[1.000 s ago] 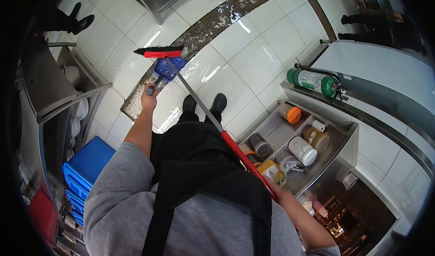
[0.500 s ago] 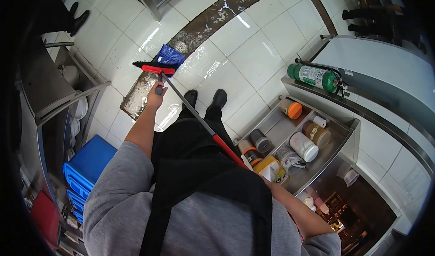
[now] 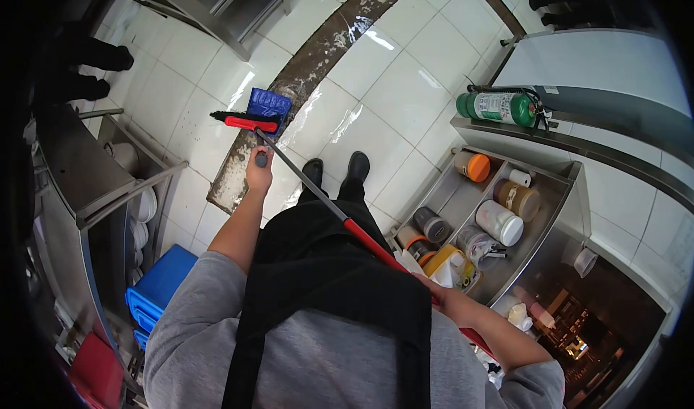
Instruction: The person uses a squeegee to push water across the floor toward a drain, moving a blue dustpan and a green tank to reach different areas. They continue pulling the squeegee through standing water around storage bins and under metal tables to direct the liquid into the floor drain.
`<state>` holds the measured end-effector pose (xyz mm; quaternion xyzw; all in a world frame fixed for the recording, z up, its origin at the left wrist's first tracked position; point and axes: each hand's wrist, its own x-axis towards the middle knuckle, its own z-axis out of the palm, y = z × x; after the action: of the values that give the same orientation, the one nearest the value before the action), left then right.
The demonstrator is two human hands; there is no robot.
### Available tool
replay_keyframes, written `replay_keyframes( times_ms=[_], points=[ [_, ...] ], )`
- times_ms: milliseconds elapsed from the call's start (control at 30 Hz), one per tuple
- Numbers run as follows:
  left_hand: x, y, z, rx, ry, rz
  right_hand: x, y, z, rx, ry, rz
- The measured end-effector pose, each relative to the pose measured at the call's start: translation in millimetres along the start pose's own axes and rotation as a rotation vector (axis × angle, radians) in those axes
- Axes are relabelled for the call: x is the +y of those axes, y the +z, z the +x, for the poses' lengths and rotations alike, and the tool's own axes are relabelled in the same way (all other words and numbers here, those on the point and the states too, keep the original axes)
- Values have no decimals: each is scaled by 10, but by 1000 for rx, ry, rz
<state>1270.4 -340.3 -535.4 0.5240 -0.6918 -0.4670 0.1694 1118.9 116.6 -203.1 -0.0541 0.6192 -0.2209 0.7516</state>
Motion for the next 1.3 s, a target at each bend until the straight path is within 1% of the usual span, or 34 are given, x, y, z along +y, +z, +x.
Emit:
replay_keyframes(
  times_ms=[67,100,133,167,200,233,300,367,400,467,600,667,700,767,800,867,900,967,1000,1067,1100,1133,1200,1233,1267,1300],
  points=[
    [104,54,9,-15,-14,20,121,-44,23,-87,134,126],
    [163,76,15,-13,-8,20,-164,4,-52,-85,127,125],
    [232,89,19,-30,-27,74,-691,103,-194,-51,55,32],
    [308,97,21,-46,-46,130,-972,154,-274,-17,-17,-62],
    [401,102,23,-63,-66,186,-960,152,-279,-17,-23,-62],
    [496,115,25,-85,-133,237,-935,156,-284,-15,-6,-56],
    [603,147,34,-94,-132,275,-839,151,-279,-12,4,-53],
    [714,167,63,-132,-137,332,-706,140,-251,-86,68,122],
    [778,191,69,-124,-131,331,-694,141,-261,-85,60,116],
    [883,234,83,-145,-128,443,-738,181,-273,-28,21,164],
    [993,332,190,-196,-132,494,-850,240,-345,73,-34,244],
    [1066,371,221,-189,-90,486,-898,222,-372,48,71,393],
    [1109,400,238,-197,-77,482,-931,189,-400,51,64,393],
    [1244,435,292,-213,-50,494,-984,129,-464,-81,70,266],
    [1350,452,324,-212,-37,496,-968,113,-502,-97,54,253],
    [1636,500,417,-147,-122,375,-878,105,-596,-69,-2,259],
    [1772,521,485,-144,-100,374,-823,83,-648,-45,-31,267],
    [2072,586,641,-33,-35,151,-712,49,-738,14,-100,282],
    [2213,663,756,-27,-5,144,-660,16,-765,48,-139,286],
    [2481,889,1034,40,62,-83,-553,-64,-809,117,-222,296],
    [2690,996,1210,39,143,-204,-512,-117,-803,149,-267,298],
    [2903,1110,1370,38,175,-207,-492,-188,-789,177,-312,302],
    [3629,1221,1542,48,244,-322,-566,-403,-770,223,-390,305],
    [3901,1355,1737,64,320,-348,-734,-560,-808,230,-419,303],
    [4223,1467,1920,70,349,-352,-1002,-724,-874,265,-432,318],
    [4541,1580,2109,47,450,-297,-1177,-942,-910,296,-443,336]
  ],
)
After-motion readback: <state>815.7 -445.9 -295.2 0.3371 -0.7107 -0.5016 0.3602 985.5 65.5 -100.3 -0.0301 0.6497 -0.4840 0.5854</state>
